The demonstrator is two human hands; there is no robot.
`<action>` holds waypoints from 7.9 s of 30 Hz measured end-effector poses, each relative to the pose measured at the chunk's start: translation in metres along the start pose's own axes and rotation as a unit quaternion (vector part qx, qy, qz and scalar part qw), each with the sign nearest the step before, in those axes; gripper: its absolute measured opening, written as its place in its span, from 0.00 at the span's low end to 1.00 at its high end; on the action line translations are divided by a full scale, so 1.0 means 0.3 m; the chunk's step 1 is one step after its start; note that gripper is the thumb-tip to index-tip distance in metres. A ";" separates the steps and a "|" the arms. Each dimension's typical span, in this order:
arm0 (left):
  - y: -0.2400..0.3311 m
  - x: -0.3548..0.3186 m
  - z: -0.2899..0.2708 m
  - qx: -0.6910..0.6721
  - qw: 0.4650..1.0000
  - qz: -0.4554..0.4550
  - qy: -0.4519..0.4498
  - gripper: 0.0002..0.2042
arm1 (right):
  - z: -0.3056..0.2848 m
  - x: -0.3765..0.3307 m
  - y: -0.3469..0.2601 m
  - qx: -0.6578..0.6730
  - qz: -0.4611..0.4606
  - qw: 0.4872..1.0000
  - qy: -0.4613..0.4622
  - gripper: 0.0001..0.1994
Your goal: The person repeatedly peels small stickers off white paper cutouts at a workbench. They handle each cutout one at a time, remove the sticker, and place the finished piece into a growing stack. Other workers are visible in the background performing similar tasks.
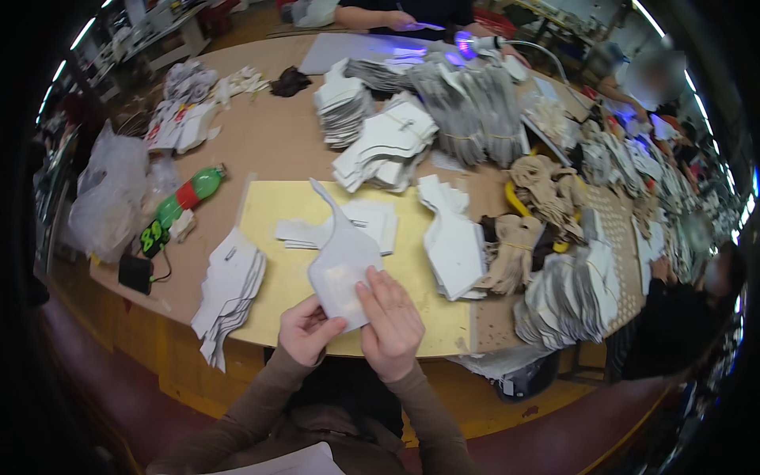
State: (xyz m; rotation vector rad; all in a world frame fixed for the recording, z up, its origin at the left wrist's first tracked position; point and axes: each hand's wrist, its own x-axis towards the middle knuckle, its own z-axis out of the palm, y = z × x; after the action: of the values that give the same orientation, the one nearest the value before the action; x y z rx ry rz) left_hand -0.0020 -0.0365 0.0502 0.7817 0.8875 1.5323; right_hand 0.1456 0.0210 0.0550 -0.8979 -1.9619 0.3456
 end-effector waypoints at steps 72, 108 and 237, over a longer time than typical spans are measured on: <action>0.002 -0.029 -0.035 0.338 0.925 0.119 -0.124 0.04 | -0.053 -0.085 -0.031 0.369 0.450 0.813 -0.022 0.09; 0.014 -0.064 -0.120 0.131 0.984 0.038 -0.117 0.07 | -0.110 -0.057 -0.074 0.282 0.324 0.895 -0.119 0.05; 0.008 -0.015 -0.243 0.369 0.872 -0.300 -0.118 0.09 | 0.067 -0.152 -0.002 0.203 0.225 0.931 -0.202 0.04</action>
State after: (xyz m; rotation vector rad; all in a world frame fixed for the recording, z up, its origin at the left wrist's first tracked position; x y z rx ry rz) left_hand -0.0655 -0.0495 0.0164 1.0676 1.3898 0.5078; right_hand 0.1428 -0.0096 0.0157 -1.0488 -1.9146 1.2414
